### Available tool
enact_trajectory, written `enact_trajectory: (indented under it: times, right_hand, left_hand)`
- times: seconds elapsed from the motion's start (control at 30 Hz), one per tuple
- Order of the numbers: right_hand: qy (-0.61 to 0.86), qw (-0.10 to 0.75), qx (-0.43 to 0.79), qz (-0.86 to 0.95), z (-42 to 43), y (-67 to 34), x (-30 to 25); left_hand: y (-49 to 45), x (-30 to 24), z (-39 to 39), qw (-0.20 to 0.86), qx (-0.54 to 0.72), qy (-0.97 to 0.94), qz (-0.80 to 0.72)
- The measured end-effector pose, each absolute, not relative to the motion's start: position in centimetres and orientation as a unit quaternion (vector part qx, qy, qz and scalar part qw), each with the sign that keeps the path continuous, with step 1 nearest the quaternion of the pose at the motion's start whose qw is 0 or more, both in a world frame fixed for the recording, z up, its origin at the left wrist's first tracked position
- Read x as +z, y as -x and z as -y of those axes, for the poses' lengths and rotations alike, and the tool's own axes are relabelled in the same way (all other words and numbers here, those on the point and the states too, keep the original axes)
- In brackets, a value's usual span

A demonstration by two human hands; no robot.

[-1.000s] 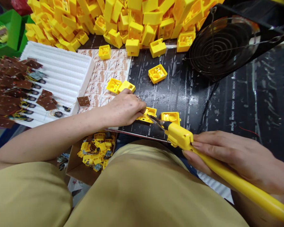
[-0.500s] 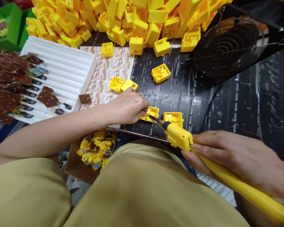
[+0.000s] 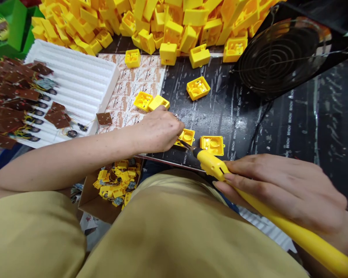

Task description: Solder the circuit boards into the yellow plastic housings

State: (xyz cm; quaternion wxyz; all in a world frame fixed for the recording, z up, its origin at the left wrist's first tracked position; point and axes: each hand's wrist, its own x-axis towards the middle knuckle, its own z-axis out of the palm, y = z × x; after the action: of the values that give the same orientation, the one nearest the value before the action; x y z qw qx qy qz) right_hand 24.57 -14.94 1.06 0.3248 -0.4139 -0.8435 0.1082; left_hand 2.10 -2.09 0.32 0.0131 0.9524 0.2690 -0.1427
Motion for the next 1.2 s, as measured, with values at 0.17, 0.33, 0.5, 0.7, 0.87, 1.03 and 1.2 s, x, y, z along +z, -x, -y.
enact_trajectory:
  times: [0.17, 0.33, 0.5, 0.7, 0.87, 1.03, 1.2]
  right_hand:
    - [0.362, 0.342, 0.086, 0.863, 14.6, -25.8, 0.5]
    - [0.426, 0.325, 0.096, 0.839, 15.5, -27.2, -0.1]
    - [0.41, 0.336, 0.097, 0.842, 15.5, -26.7, -0.4]
    - [0.372, 0.351, 0.082, 0.855, 14.6, -26.0, -0.3]
    - [0.356, 0.351, 0.065, 0.864, 13.9, -25.5, 0.1]
    - [0.351, 0.351, 0.061, 0.866, 14.0, -25.4, 0.2]
    - [0.342, 0.361, 0.06, 0.866, 13.7, -25.3, -0.6]
  left_hand:
    - [-2.0, 0.1, 2.2, 0.012, -0.125, -0.957, -0.26]
    - [-2.0, 0.3, 2.1, 0.02, -0.137, -0.954, -0.265]
    - [-1.8, 0.4, 1.7, 0.064, -0.136, -0.946, -0.286]
    - [-1.5, -0.1, 1.8, 0.073, -0.109, -0.948, -0.291]
    - [-1.6, -0.3, 2.1, 0.045, -0.101, -0.953, -0.282]
    - [-1.5, -0.6, 2.3, 0.013, -0.079, -0.958, -0.277]
    - [-1.4, -1.0, 2.6, -0.02, -0.061, -0.962, -0.264]
